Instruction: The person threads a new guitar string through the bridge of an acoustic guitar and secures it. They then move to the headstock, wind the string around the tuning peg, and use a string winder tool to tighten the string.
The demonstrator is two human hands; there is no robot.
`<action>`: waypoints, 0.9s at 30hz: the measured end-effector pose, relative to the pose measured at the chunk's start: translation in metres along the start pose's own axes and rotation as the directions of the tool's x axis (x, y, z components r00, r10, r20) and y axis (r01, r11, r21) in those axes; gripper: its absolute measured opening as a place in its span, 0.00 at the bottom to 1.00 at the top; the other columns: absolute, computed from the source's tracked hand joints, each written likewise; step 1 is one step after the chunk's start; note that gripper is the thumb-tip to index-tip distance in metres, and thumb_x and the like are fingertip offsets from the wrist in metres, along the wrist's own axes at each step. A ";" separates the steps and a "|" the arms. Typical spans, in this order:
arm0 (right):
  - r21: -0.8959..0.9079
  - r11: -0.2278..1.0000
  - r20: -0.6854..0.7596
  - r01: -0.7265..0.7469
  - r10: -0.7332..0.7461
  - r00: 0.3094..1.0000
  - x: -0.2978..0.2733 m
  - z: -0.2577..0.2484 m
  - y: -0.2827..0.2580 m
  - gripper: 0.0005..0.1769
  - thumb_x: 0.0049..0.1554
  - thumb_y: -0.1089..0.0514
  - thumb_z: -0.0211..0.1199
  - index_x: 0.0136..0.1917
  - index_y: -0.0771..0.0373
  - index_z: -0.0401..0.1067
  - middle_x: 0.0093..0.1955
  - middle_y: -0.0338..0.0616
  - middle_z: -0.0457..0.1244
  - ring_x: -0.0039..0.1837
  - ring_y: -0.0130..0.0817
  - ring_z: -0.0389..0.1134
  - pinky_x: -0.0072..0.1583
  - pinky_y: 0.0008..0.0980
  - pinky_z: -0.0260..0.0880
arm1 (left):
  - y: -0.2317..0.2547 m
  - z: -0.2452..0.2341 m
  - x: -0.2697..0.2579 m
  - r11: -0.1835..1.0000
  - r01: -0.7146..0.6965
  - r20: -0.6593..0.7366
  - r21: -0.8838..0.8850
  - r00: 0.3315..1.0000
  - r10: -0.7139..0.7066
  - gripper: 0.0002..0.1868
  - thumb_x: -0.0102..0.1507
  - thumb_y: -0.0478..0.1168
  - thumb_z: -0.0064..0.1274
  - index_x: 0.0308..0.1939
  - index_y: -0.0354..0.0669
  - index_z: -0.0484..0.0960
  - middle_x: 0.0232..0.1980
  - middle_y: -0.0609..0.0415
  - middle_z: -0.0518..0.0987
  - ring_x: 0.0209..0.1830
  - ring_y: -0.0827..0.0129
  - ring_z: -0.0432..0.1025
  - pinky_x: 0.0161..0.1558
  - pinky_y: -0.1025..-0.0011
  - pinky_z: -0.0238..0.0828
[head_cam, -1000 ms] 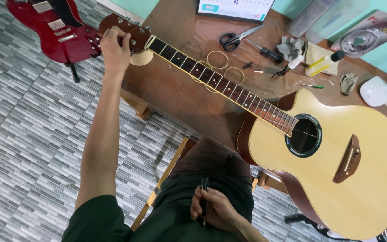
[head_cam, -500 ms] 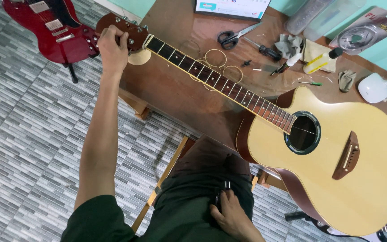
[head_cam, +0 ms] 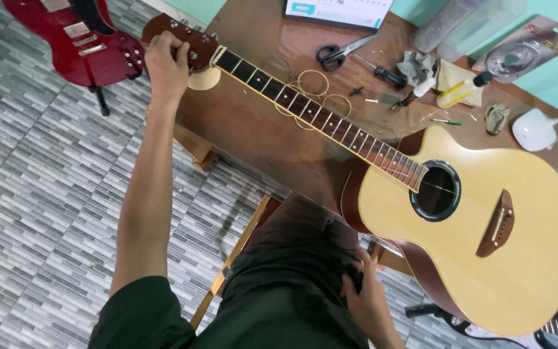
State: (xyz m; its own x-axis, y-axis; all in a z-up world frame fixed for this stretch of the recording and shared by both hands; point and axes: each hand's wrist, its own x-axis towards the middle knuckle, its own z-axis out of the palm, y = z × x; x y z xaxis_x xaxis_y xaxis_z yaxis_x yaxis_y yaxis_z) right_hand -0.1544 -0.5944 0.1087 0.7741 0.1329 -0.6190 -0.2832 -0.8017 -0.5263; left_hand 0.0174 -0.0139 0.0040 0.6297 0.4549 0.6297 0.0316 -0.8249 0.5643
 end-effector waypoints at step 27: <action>-0.353 0.355 0.404 0.866 -0.777 0.483 0.261 -0.033 -0.401 0.12 0.67 0.58 0.52 0.63 0.59 0.64 0.52 0.61 0.70 0.61 0.67 0.69 0.63 0.61 0.65 | 0.010 0.012 -0.003 0.995 0.092 -0.098 -0.027 0.991 -0.094 0.09 0.64 0.32 0.64 0.36 0.39 0.76 0.32 0.49 0.73 0.34 0.50 0.77 0.38 0.63 0.74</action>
State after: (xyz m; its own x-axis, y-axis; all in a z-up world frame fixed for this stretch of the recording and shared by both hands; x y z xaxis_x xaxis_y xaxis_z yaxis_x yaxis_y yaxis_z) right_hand 0.1799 -0.2576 0.1776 0.3654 0.9224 -0.1252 0.7697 -0.3750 -0.5166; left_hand 0.0252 -0.0276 0.0013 0.5449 0.5611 0.6231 0.0684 -0.7703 0.6340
